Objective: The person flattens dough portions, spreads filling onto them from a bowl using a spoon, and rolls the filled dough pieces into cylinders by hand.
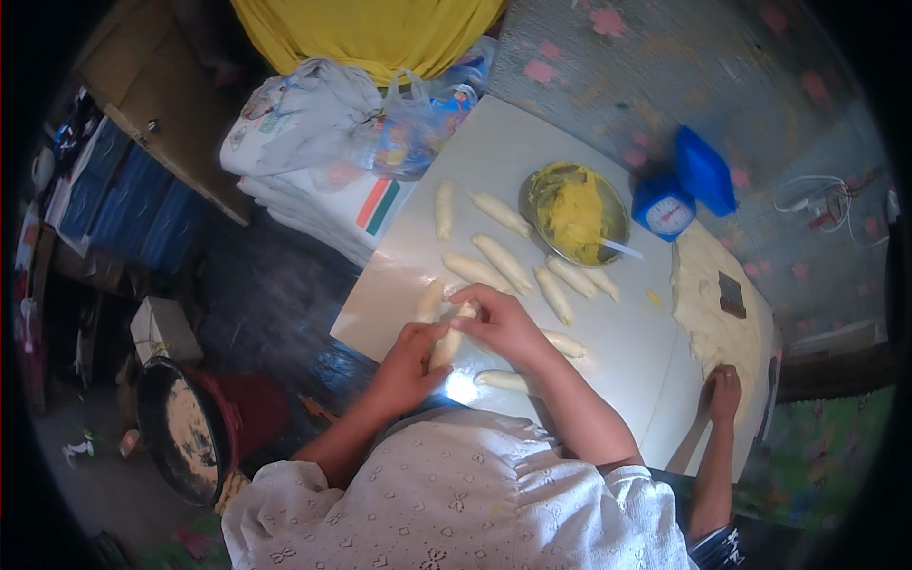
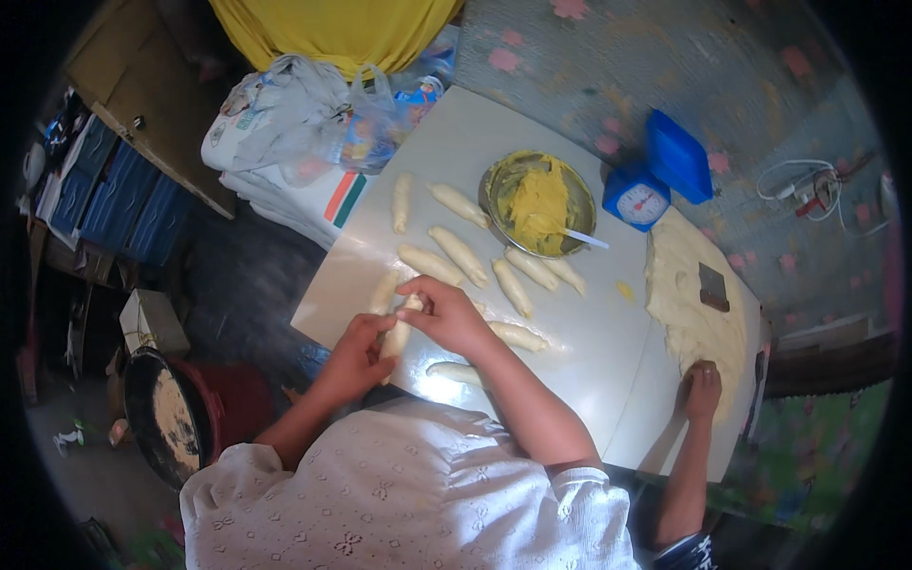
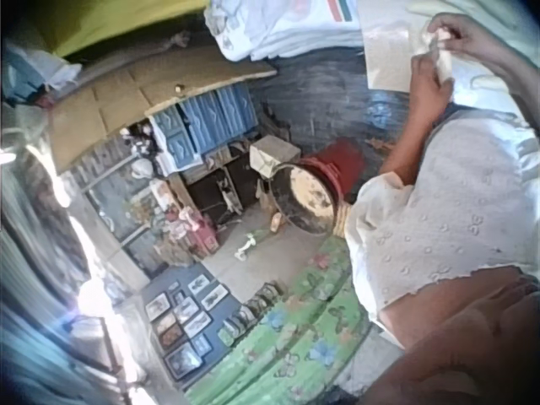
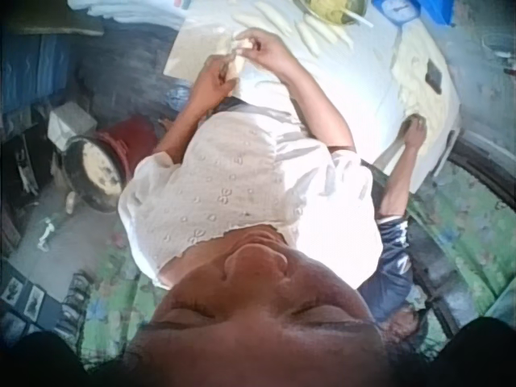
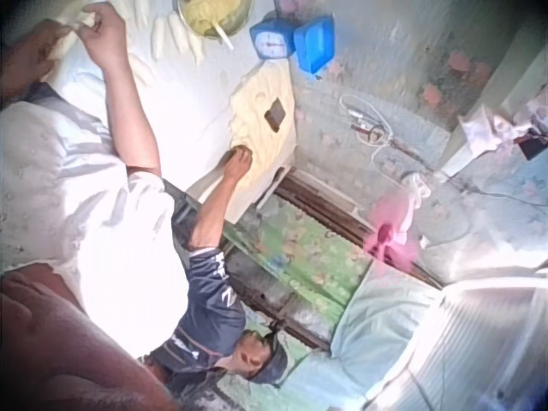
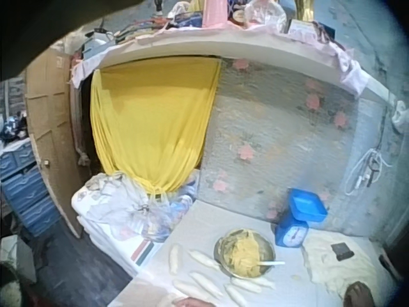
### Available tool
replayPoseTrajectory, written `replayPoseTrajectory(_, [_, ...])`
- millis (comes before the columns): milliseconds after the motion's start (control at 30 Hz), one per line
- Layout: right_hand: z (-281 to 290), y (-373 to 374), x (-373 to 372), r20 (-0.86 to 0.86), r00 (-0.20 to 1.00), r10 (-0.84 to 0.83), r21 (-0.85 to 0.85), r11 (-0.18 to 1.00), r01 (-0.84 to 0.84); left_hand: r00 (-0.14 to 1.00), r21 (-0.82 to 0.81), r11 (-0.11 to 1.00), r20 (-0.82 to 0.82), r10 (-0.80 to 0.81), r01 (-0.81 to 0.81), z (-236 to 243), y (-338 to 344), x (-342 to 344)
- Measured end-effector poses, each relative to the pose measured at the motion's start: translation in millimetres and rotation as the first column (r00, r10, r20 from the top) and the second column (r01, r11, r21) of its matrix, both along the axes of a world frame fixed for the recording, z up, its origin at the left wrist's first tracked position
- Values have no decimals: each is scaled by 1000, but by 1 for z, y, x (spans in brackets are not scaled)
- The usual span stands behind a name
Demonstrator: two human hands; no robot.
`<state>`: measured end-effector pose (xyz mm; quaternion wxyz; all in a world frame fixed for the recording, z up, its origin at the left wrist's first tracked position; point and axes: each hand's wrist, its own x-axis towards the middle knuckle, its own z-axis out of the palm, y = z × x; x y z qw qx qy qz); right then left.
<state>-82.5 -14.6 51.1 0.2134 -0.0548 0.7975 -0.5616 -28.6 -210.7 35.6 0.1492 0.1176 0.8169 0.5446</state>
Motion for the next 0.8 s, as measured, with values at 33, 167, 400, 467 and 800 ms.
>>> replayPoseTrajectory(33, [-2, -2, 0, -76, 997, 20, 75, 997, -14, 1000, 1, 1000, 1, -14, 14, 0, 3, 2])
replayPoseTrajectory(167, [-12, -13, -2, -250, 966, 62, 253, 967, 3, 998, -219, 976, -49, -26, 15, -2, 7, 6])
replayPoseTrajectory(400, [-17, -5, 8, -294, 952, -88, 56, 992, 109, 977, -516, 857, -174, -120, 13, 5, 6, 8])
replayPoseTrajectory(467, [-9, 2, 14, -336, 935, -115, 32, 991, 133, 960, -497, 867, -253, -116, -27, 4, 4, 10])
replayPoseTrajectory(800, [10, 82, 89, -311, 908, -280, 146, 930, 337, 918, -398, 917, -375, -132, -31, 22, 8, 5])
